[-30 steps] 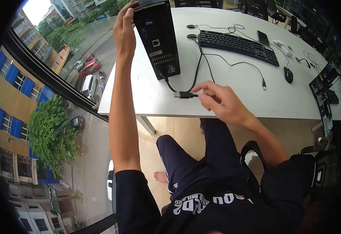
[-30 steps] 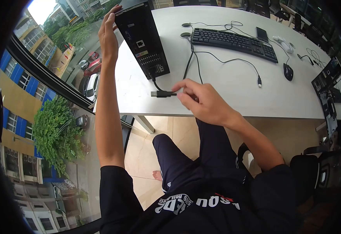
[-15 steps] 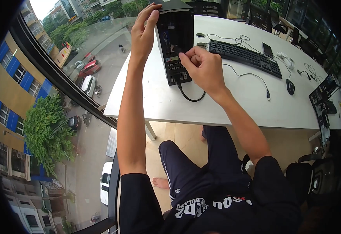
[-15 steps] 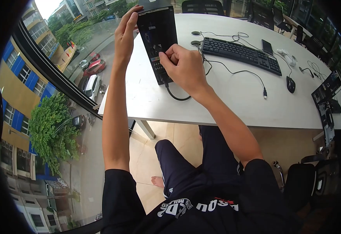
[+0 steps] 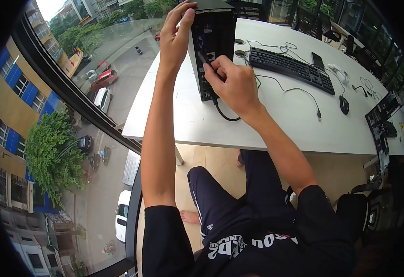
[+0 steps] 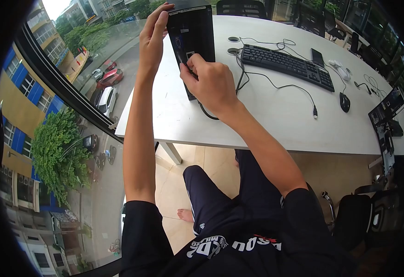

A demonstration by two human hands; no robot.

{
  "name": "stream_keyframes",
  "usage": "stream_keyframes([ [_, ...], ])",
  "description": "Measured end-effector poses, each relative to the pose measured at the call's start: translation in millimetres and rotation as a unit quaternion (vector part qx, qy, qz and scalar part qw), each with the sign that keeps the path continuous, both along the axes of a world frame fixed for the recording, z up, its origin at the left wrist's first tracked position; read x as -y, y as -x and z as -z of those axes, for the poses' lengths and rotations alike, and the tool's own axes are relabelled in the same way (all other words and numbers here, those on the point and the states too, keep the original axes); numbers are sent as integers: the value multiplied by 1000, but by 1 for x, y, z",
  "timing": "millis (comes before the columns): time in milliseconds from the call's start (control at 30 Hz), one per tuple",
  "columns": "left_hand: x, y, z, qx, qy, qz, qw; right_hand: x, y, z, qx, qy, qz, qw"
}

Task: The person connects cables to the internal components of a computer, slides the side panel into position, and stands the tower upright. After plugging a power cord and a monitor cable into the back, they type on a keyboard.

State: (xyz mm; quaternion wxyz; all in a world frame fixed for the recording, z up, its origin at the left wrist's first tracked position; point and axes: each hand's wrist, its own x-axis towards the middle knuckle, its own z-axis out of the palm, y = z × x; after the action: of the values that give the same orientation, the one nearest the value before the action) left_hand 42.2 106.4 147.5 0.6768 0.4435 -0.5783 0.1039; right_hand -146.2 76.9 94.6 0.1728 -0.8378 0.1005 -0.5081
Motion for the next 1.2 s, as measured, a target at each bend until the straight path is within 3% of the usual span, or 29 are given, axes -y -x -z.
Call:
stream_keyframes([
  [300, -1, 2, -2, -5, -10, -5, 1000, -1, 0, 1, -14, -21, 28, 999],
  [567, -6, 6, -3, -33, -35, 6, 999, -5, -23, -3, -7, 37, 38, 999],
  [700, 7, -4, 4, 13, 13, -38, 999, 0, -30, 4, 4, 82, 53, 995],
  [767, 1, 4, 1, -47, -19, -2, 999, 1, -24, 3, -25, 83, 68, 994],
  [967, -7, 18, -6, -57, -53, -56, 995, 8, -14, 0, -52, 20, 52, 997],
  [1033, -3, 5, -4, -26, -54, -53, 997, 20, 18, 3, 42, 1, 20, 999],
  [1100, -3, 7, -4, -31, -76, -70, 994, 53, 68, 9, 35, -14, 75, 996],
  [1200, 0, 10, -3, -34, -67, -71, 995, 137, 170, 36, -38, 33, 273, 961],
])
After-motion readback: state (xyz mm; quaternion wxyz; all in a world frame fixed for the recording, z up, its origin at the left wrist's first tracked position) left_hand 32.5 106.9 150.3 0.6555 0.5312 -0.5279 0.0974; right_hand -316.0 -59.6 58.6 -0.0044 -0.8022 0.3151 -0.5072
